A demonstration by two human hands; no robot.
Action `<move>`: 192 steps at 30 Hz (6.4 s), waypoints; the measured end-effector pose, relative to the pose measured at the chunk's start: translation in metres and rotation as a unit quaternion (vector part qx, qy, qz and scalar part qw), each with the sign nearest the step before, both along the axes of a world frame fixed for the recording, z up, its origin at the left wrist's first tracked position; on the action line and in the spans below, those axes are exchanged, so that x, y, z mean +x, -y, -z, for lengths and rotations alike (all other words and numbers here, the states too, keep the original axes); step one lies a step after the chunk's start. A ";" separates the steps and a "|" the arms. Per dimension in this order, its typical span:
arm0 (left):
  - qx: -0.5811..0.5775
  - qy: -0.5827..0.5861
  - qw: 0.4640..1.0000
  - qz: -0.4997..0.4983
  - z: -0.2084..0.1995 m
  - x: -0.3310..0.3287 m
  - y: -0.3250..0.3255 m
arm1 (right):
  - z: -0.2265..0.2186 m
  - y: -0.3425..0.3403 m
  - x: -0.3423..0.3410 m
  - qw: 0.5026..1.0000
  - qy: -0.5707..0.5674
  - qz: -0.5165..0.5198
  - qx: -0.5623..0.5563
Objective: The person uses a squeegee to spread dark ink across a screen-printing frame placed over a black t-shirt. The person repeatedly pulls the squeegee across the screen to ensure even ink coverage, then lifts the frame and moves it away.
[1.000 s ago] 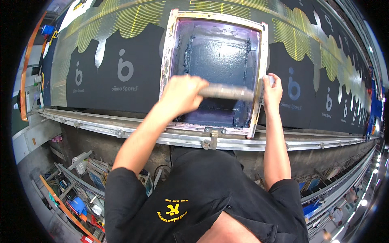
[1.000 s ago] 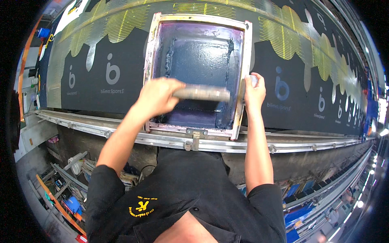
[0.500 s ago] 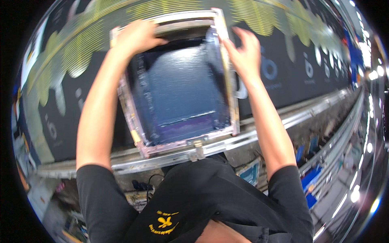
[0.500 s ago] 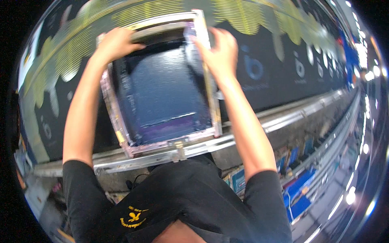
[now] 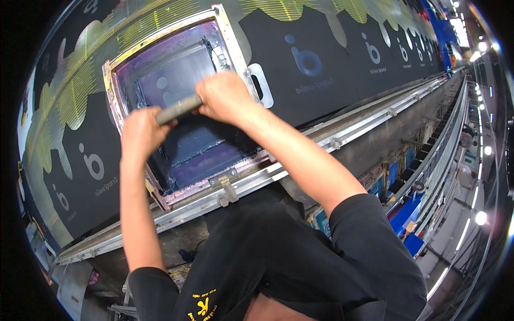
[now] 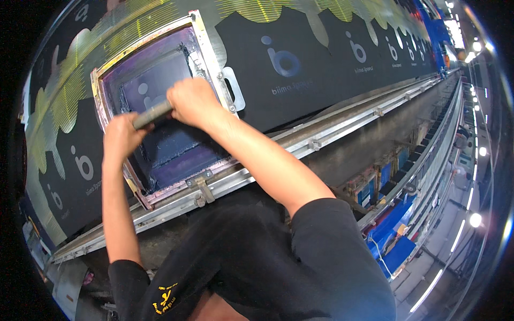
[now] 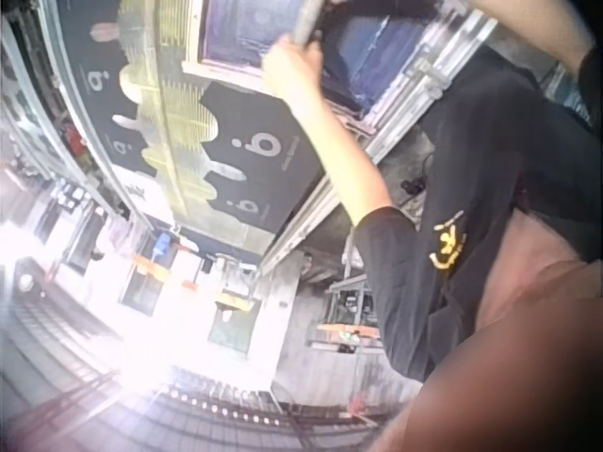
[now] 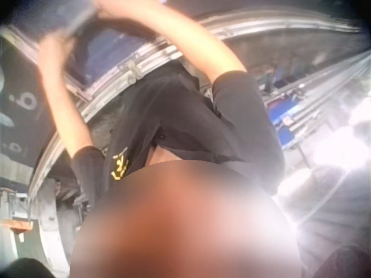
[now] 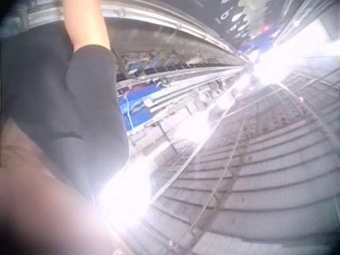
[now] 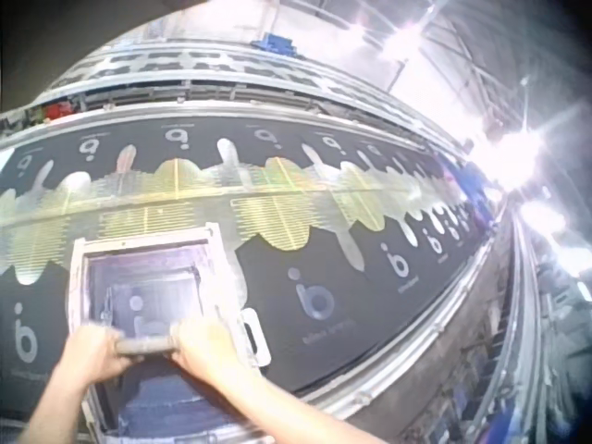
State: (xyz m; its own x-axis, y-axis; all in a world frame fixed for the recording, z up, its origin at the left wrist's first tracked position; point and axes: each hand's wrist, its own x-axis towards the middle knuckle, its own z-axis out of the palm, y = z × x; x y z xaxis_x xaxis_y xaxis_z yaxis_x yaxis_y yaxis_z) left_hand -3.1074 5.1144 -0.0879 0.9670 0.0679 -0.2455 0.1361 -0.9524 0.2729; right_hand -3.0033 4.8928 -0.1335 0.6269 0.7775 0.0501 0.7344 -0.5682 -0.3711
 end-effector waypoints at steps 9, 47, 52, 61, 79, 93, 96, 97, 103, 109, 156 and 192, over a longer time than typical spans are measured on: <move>-0.014 0.094 0.995 0.014 0.020 -0.167 0.067 | 0.000 0.086 -0.145 0.995 -0.013 -0.025 0.091; -0.040 -0.061 0.997 -0.004 -0.025 0.025 -0.047 | -0.043 -0.026 0.030 0.999 -0.007 -0.024 -0.030; 0.088 0.065 0.994 -0.026 -0.020 0.112 -0.084 | -0.027 -0.085 0.124 0.997 -0.037 0.010 0.064; -0.004 0.052 0.999 -0.011 0.017 -0.077 0.021 | -0.011 0.036 -0.058 0.999 0.026 -0.031 -0.001; -0.190 -0.294 0.937 0.016 0.004 -0.023 0.024 | -0.016 0.062 -0.033 0.930 -0.356 0.052 -0.075; -0.043 0.083 0.993 0.071 0.020 0.115 -0.112 | 0.032 0.076 0.040 0.787 -0.392 0.429 0.205; -0.033 0.090 0.994 0.048 0.023 0.110 -0.108 | 0.012 0.065 0.041 0.764 -0.443 0.429 0.189; -0.045 0.088 0.994 0.042 0.018 0.103 -0.105 | 0.007 0.067 0.043 0.757 -0.450 0.428 0.202; -0.055 0.173 0.983 0.026 0.025 -0.011 -0.051 | -0.040 0.054 0.041 0.755 -0.435 0.429 0.238; -0.042 0.223 0.973 0.037 0.038 -0.193 0.049 | -0.035 0.056 0.042 0.762 -0.433 0.392 0.280; 0.062 0.113 0.989 0.076 0.024 -0.069 -0.467 | -0.040 -0.445 -0.064 0.999 -0.043 0.013 -0.012; 0.055 0.065 0.996 0.016 0.001 -0.078 -0.456 | -0.027 -0.446 -0.075 0.997 0.001 0.055 -0.053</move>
State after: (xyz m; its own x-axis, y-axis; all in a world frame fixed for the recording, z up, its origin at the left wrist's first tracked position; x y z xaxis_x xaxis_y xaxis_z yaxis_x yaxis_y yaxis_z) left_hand -3.1854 5.5709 -0.0888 0.9923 0.0561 -0.1109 0.0754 -0.9809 0.1791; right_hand -3.0786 5.3384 -0.1068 0.7081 0.7056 -0.0276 0.6666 -0.6808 -0.3037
